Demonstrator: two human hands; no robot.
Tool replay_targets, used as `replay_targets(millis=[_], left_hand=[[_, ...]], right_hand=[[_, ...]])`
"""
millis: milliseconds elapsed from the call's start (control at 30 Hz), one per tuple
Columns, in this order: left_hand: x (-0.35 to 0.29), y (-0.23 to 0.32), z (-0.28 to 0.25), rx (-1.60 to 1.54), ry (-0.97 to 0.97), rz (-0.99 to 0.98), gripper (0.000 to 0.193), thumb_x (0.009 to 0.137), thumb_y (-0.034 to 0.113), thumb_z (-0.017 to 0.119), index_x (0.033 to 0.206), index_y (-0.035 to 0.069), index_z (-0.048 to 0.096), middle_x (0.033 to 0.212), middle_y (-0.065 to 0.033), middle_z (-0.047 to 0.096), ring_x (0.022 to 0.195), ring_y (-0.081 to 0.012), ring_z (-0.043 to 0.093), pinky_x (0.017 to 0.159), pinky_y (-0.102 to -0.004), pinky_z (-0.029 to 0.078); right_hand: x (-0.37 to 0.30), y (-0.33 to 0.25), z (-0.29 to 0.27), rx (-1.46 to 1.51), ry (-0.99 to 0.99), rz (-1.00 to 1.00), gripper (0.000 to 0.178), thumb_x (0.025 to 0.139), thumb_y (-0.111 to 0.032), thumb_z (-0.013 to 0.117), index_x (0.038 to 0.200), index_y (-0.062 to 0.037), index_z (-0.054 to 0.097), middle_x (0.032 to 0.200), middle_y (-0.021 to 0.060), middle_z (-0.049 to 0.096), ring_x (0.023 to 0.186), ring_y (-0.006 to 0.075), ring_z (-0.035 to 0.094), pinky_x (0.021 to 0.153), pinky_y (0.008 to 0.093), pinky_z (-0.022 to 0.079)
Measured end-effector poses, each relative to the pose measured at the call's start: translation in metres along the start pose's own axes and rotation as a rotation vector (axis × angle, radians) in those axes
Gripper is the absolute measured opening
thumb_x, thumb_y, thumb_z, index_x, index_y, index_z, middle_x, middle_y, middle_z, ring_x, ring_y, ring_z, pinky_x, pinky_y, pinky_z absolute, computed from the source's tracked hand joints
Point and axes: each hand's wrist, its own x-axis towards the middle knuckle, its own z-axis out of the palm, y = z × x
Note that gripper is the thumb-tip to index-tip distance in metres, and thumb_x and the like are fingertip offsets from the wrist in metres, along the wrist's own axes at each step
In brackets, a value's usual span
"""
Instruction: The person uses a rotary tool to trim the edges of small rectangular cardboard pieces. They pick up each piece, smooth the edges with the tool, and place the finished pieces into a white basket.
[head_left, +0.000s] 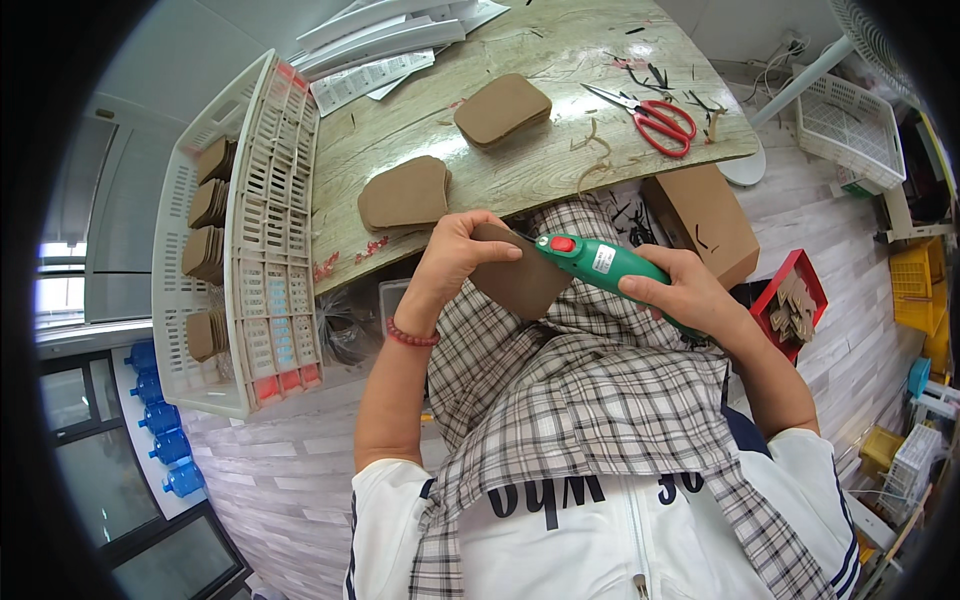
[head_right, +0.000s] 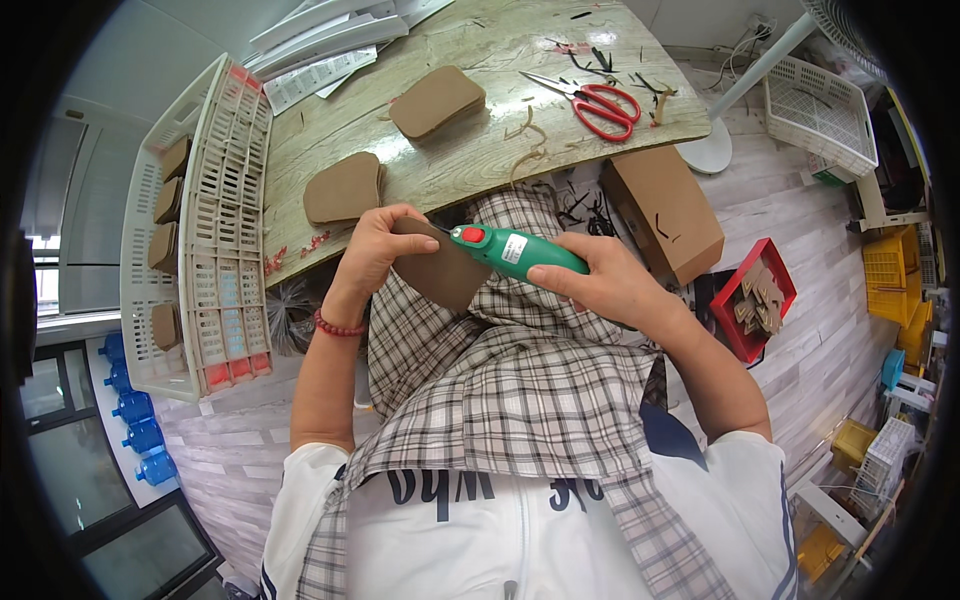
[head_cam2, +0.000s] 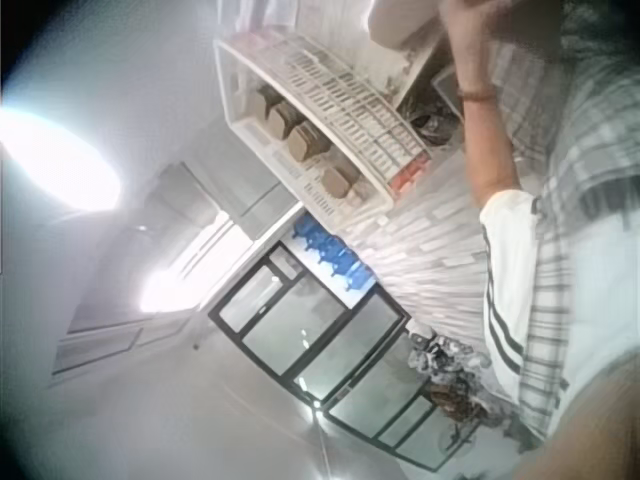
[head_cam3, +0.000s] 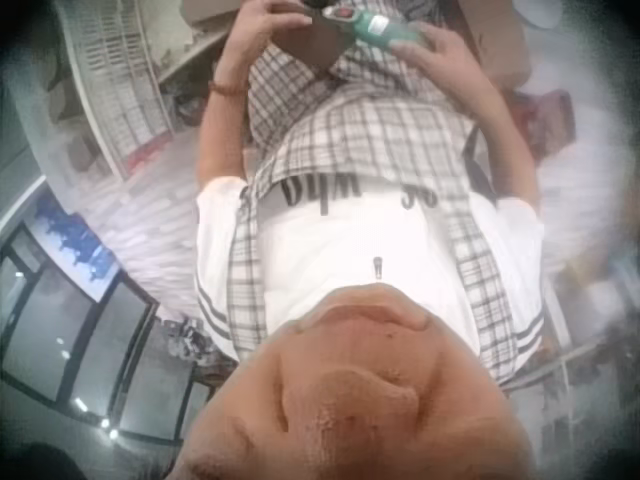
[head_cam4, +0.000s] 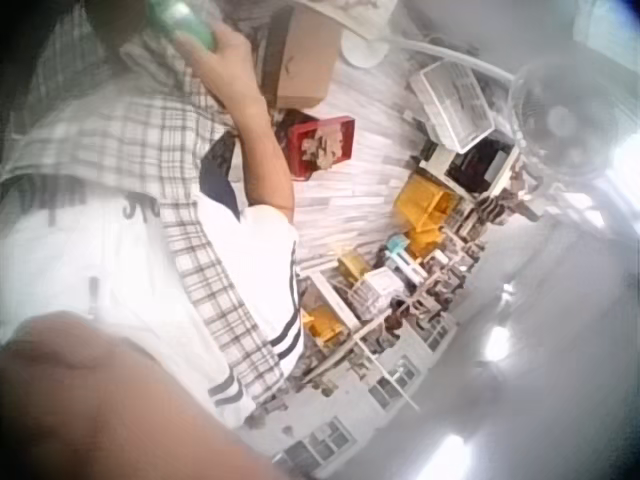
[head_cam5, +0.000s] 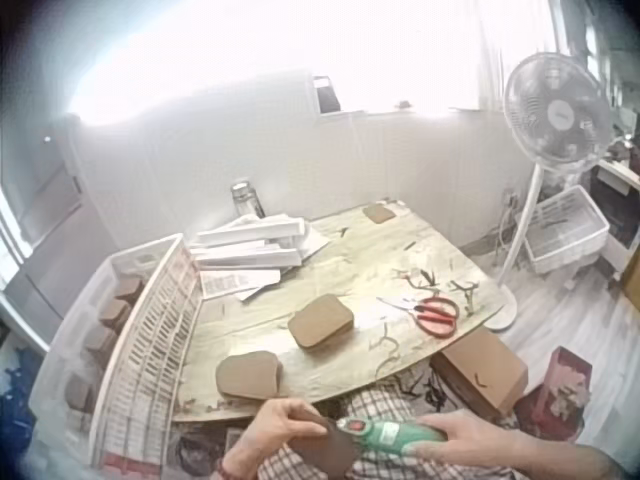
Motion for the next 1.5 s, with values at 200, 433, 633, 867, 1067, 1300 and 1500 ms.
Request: replay_targets(millis=[200,433,633,867,1067,1300,1500], left_hand=[[0.002,0.008,0.009,0.022,-0.098,-0.077,0.020,0.070,-0.006,0.075,0.085,0.004,0.066,0.081,-0.0025,0.069,0.073,-0.0083,0.063,0.070,-0.0212,0.049],[-0.002,0.025,-0.026,0.039,0.050,-0.013,0.026,0.074,0.001,0.076,0.097,0.005,0.065,0.096,-0.0056,0.066,0.086,-0.0111,0.061,0.072,-0.0220,0.047],[0.016,0.024,-0.135,0.350,0.702,0.212,0.043,0.077,0.006,0.075,0.116,0.002,0.060,0.104,-0.0098,0.064,0.096,-0.0196,0.060,0.085,-0.0324,0.049],[0.119,0.041,-0.077,1.397,0.679,0.581,0.053,0.076,0.031,0.074,0.119,0.004,0.061,0.126,-0.0171,0.054,0.125,-0.0352,0.041,0.105,-0.0478,0.030],[0.158,0.039,-0.040,1.458,0.552,0.255,0.053,0.077,0.038,0.070,0.116,0.003,0.062,0.128,-0.0156,0.053,0.134,-0.0370,0.033,0.108,-0.0523,0.024],[0.145,0.038,-0.020,1.233,0.798,0.518,0.047,0.061,0.024,0.083,0.094,0.004,0.055,0.102,-0.0122,0.058,0.100,-0.0346,0.050,0.086,-0.0444,0.040],[0.117,0.042,-0.013,-0.128,0.456,0.408,0.029,0.079,-0.005,0.070,0.103,0.001,0.055,0.108,-0.0103,0.064,0.095,-0.0209,0.063,0.080,-0.0328,0.053]], right_hand=[[0.009,-0.003,0.004,0.024,-0.010,-0.040,0.041,0.088,-0.036,0.068,0.105,0.0012,0.064,0.070,0.0022,0.057,0.057,0.0073,0.053,0.052,0.0238,0.045],[0.021,-0.003,0.009,0.138,0.041,-0.064,0.037,0.089,-0.034,0.067,0.101,0.0013,0.064,0.069,0.0015,0.057,0.056,0.0070,0.052,0.052,0.0228,0.043],[0.014,0.025,-0.005,0.168,0.163,-0.040,0.035,0.090,-0.034,0.065,0.095,0.0006,0.063,0.070,0.0020,0.057,0.056,0.0070,0.051,0.051,0.0227,0.042],[0.014,0.033,-0.008,0.185,0.231,-0.047,0.033,0.090,-0.033,0.066,0.092,0.0002,0.062,0.068,0.0018,0.057,0.056,0.0071,0.052,0.051,0.0231,0.042],[0.007,0.038,-0.009,0.185,0.254,-0.048,0.035,0.089,-0.034,0.067,0.092,0.0008,0.062,0.068,0.0027,0.058,0.054,0.0078,0.053,0.050,0.0239,0.043],[0.010,0.044,-0.008,0.156,0.300,-0.080,0.035,0.088,-0.035,0.066,0.090,0.0001,0.063,0.065,0.0022,0.057,0.054,0.0079,0.053,0.050,0.0247,0.043],[0.007,0.028,-0.005,0.153,0.316,-0.090,0.032,0.092,-0.031,0.062,0.096,0.0006,0.061,0.071,0.0010,0.055,0.060,0.0070,0.053,0.055,0.0238,0.045]])
